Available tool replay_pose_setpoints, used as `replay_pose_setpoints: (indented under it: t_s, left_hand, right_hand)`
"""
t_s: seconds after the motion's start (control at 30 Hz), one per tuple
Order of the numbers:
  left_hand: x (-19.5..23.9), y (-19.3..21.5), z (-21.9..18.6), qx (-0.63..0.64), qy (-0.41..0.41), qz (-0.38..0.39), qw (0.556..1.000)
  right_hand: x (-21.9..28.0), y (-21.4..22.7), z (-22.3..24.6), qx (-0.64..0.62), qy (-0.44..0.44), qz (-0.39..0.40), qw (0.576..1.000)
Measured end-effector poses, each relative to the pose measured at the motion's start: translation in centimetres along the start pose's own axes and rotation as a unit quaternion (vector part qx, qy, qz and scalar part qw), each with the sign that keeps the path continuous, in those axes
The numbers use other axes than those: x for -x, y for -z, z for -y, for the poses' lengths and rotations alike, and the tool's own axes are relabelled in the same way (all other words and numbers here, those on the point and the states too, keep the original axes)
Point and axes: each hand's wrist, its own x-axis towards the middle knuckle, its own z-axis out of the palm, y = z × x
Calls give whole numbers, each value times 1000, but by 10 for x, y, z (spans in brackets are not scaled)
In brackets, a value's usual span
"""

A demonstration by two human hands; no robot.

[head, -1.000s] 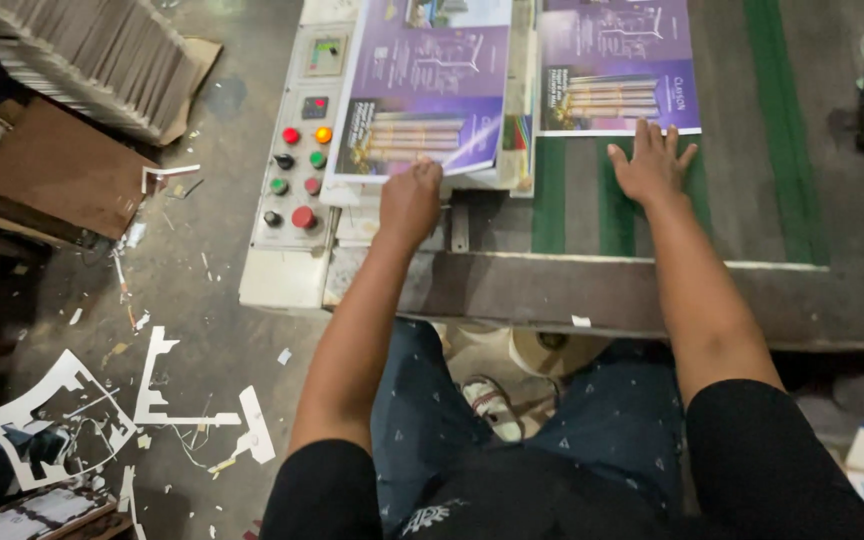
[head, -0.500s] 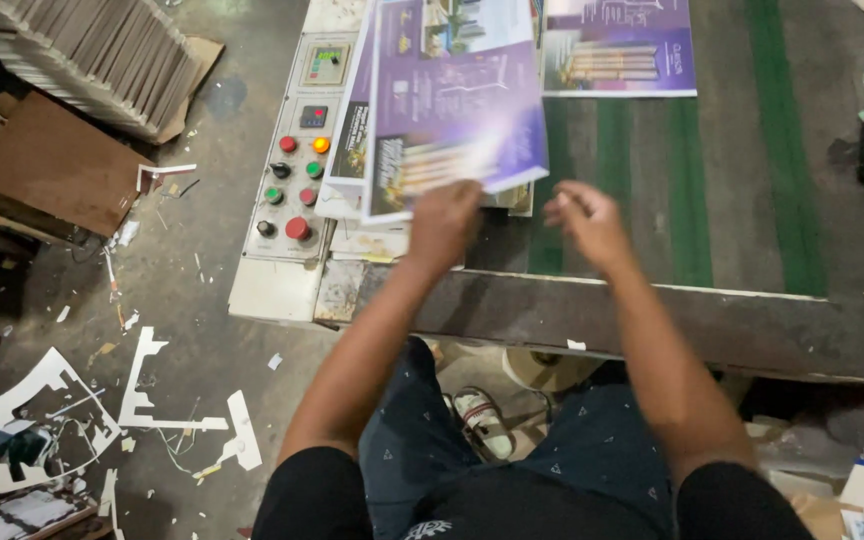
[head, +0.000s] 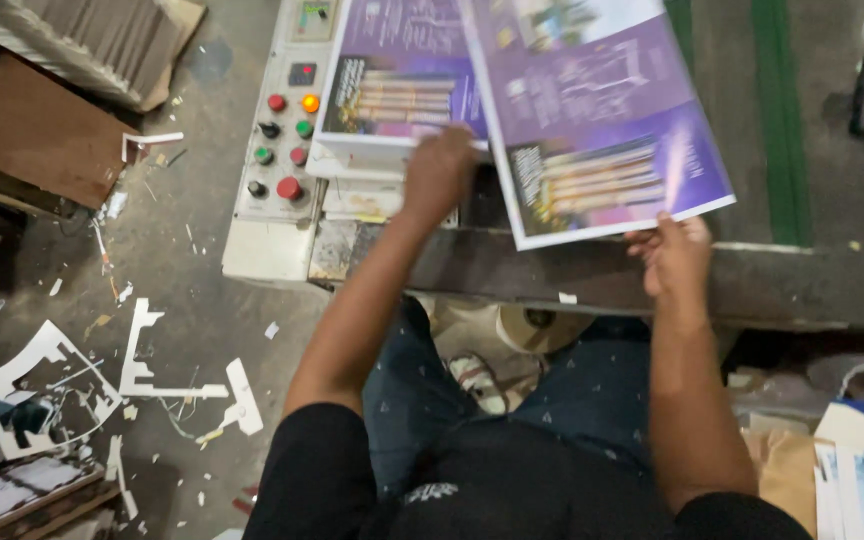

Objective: Manually sorting and stacking printed paper sheets at a workstation.

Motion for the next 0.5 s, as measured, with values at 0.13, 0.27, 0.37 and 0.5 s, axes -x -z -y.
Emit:
replay_pose_setpoints:
  t_s: [0.13, 0.27, 0.37, 0.5]
  left_hand:
    - [11, 12, 22, -68, 13, -43, 997]
    - [10, -2, 43, -113, 13, -39, 993]
    - [2, 1, 56, -110, 1, -18, 994]
    - [-14, 42, 49, -71, -2, 31, 997]
  right_hand:
    - [-1, 34, -4, 17, 1, -57, 998]
    - [-16, 33, -12, 52, -7, -67, 996]
    - [-41, 15, -17, 65, -40, -47, 996]
    - [-93, -6, -23, 101, -43, -1, 994]
